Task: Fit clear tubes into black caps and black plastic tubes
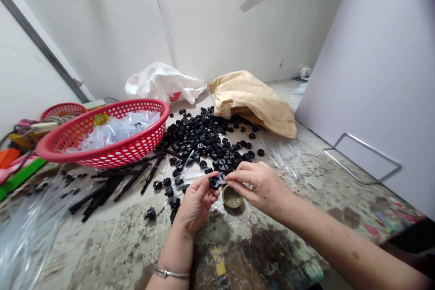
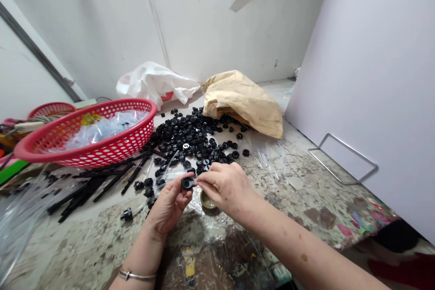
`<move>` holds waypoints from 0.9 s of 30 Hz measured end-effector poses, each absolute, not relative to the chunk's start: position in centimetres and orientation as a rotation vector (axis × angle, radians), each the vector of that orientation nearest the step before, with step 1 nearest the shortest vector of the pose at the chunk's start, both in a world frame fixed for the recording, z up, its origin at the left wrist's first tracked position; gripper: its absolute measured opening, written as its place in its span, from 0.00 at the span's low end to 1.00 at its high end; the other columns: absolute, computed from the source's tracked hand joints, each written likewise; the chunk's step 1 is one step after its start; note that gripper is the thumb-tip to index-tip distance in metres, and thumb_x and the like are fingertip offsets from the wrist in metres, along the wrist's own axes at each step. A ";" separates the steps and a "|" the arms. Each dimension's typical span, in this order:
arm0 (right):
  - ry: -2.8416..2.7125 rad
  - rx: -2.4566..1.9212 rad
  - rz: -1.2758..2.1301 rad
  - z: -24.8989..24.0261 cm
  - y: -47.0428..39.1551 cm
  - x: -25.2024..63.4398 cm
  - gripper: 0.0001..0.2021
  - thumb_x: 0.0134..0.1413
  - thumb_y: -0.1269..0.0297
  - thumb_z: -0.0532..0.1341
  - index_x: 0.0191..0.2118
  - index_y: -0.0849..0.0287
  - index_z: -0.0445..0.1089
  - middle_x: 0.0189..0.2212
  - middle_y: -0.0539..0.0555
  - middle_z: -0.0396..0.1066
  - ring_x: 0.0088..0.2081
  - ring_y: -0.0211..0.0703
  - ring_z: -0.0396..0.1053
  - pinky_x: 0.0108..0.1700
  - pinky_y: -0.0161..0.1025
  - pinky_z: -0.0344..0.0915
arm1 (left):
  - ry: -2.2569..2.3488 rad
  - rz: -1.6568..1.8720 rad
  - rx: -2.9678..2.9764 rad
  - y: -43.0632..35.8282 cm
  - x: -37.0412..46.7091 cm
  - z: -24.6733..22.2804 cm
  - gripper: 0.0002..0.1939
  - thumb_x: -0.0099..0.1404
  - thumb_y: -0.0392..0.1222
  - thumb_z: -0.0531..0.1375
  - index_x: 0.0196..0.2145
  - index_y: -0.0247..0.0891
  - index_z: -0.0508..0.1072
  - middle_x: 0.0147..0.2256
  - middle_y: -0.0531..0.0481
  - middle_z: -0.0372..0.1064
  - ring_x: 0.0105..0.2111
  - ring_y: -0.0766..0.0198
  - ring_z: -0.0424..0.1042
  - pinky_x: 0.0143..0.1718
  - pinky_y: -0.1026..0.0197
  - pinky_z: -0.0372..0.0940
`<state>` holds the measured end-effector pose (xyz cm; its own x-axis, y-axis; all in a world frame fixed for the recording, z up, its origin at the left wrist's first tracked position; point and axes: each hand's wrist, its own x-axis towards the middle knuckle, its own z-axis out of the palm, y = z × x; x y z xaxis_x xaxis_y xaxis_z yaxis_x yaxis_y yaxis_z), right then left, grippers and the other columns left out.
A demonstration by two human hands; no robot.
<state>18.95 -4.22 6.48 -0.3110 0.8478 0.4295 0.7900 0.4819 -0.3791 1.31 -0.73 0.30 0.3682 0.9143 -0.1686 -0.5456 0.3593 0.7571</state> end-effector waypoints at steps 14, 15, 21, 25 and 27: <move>-2.306 -1.290 -0.351 7.2 -4.0 17.8 0.11 0.57 0.63 0.57 0.27 0.57 0.72 0.23 0.50 0.68 0.27 0.37 0.58 0.33 0.40 0.42 | 0.623 0.895 0.741 -1.0 1.9 0.0 0.18 0.54 0.51 0.64 0.32 0.31 0.74 0.24 0.47 0.70 0.16 0.78 0.60 0.16 0.76 0.54; -2.316 -1.287 -0.348 7.2 -4.0 17.7 0.11 0.57 0.64 0.57 0.26 0.57 0.72 0.23 0.50 0.68 0.27 0.37 0.58 0.33 0.40 0.42 | 0.626 0.887 0.746 -1.1 1.9 -0.1 0.17 0.54 0.50 0.64 0.31 0.30 0.74 0.24 0.47 0.70 0.16 0.78 0.61 0.17 0.76 0.54; -2.350 -1.273 -0.292 6.7 -3.8 17.5 0.11 0.56 0.67 0.57 0.24 0.59 0.70 0.23 0.50 0.67 0.27 0.37 0.59 0.32 0.40 0.44 | 0.671 0.876 0.767 -1.3 2.2 -0.2 0.17 0.53 0.50 0.65 0.27 0.30 0.74 0.22 0.48 0.69 0.16 0.75 0.62 0.15 0.74 0.54; -2.353 -1.267 -0.193 6.2 -3.5 17.3 0.09 0.55 0.68 0.56 0.28 0.59 0.72 0.25 0.51 0.68 0.29 0.37 0.62 0.32 0.39 0.46 | 0.688 0.931 0.771 -1.1 1.8 -0.3 0.19 0.50 0.51 0.66 0.30 0.30 0.75 0.24 0.48 0.69 0.17 0.75 0.62 0.16 0.73 0.54; -2.378 -1.299 -0.139 6.2 -3.5 17.1 0.08 0.55 0.69 0.56 0.29 0.59 0.72 0.26 0.52 0.69 0.29 0.38 0.63 0.31 0.38 0.48 | 0.693 0.949 0.774 -1.0 1.5 -0.2 0.20 0.49 0.52 0.67 0.31 0.30 0.76 0.24 0.47 0.70 0.17 0.75 0.62 0.16 0.73 0.54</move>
